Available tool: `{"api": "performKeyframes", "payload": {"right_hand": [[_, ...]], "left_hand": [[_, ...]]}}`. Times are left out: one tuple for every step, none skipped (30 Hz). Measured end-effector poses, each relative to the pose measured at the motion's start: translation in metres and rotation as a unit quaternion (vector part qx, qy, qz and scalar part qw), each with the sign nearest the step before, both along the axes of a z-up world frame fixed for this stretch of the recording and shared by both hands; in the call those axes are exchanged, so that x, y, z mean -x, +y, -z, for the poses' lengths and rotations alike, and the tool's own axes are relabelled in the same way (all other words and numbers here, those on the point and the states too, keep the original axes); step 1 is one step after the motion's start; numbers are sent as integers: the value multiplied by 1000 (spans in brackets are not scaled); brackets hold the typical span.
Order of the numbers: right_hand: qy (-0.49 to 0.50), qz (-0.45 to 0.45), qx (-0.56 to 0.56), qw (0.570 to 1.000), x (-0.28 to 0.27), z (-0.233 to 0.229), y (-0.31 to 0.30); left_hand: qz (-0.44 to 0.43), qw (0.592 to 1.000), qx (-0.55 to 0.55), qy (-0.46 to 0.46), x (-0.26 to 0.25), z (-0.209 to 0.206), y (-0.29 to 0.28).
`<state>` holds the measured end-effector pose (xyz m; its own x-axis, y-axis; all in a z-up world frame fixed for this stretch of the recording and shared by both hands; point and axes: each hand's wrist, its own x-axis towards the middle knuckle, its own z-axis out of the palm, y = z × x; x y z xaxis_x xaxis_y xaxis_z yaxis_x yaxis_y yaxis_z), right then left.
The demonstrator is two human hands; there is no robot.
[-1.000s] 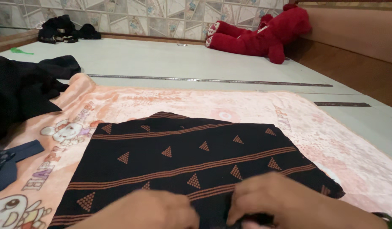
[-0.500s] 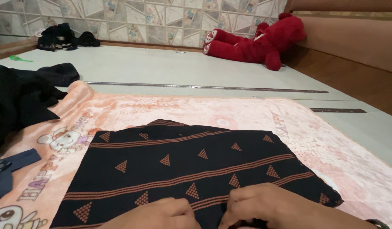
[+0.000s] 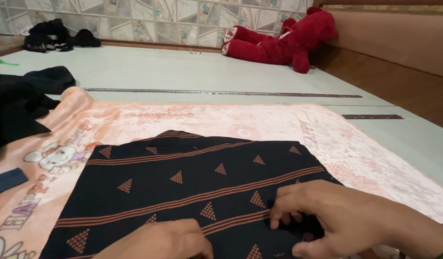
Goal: The person folds an orange t-shirt and a pair of black patterned pants by hand on the floor.
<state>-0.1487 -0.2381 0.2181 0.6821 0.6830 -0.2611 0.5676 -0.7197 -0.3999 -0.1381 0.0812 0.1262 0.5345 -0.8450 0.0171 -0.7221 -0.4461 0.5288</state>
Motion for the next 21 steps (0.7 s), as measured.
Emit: {"api": "performKeyframes", "payload": {"right_hand": [[1,-5,0,1000,1,0,-1],[3,-10,-1,1000,2,0,-1],[6,2,6,1000,3,0,0],[9,13,13,1000,5,1,1],[12,25,21,999,6,1,2],[19,22,16,999,6,1,2],[27,18,12,999,5,0,3],[34,15,8,999,5,0,3],[29,14,10,999,6,0,2],[24,13,13,1000,6,0,1],[19,12,15,1000,6,0,0],[29,14,-2,999,6,0,-1],[39,16,-20,999,6,0,-2],[49,19,-37,998,5,-1,-4],[46,38,-24,998,5,-1,-5],[42,57,-12,997,5,-2,-7],[37,77,1,996,6,-2,-8],[35,76,4,996,5,-2,-9],[32,76,7,997,4,-1,-10],[29,77,10,997,3,-1,-11],[3,40,-17,999,3,-1,-12]], "left_hand": [[26,999,29,-25,1,1,2],[53,996,58,-49,1,3,3],[53,995,59,-53,1,4,3],[53,995,61,-57,0,6,2],[53,995,62,-62,0,7,2],[49,994,59,-72,1,9,2],[45,994,56,-83,2,10,2],[40,993,52,-93,2,10,2],[40,994,55,-90,1,10,2],[40,994,58,-87,1,10,2],[39,994,61,-83,1,9,2],[26,995,57,-72,1,9,3],[13,997,53,-61,1,8,4],[1,998,49,-51,1,7,4],[-20,999,33,-36,1,6,4],[-40,999,18,-22,0,5,4],[-61,998,2,-8,0,4,4],[-65,998,2,-10,0,4,3],[-69,998,2,-11,0,3,3],[-73,997,2,-13,0,4,2],[-77,997,0,-15,0,4,2]]}}
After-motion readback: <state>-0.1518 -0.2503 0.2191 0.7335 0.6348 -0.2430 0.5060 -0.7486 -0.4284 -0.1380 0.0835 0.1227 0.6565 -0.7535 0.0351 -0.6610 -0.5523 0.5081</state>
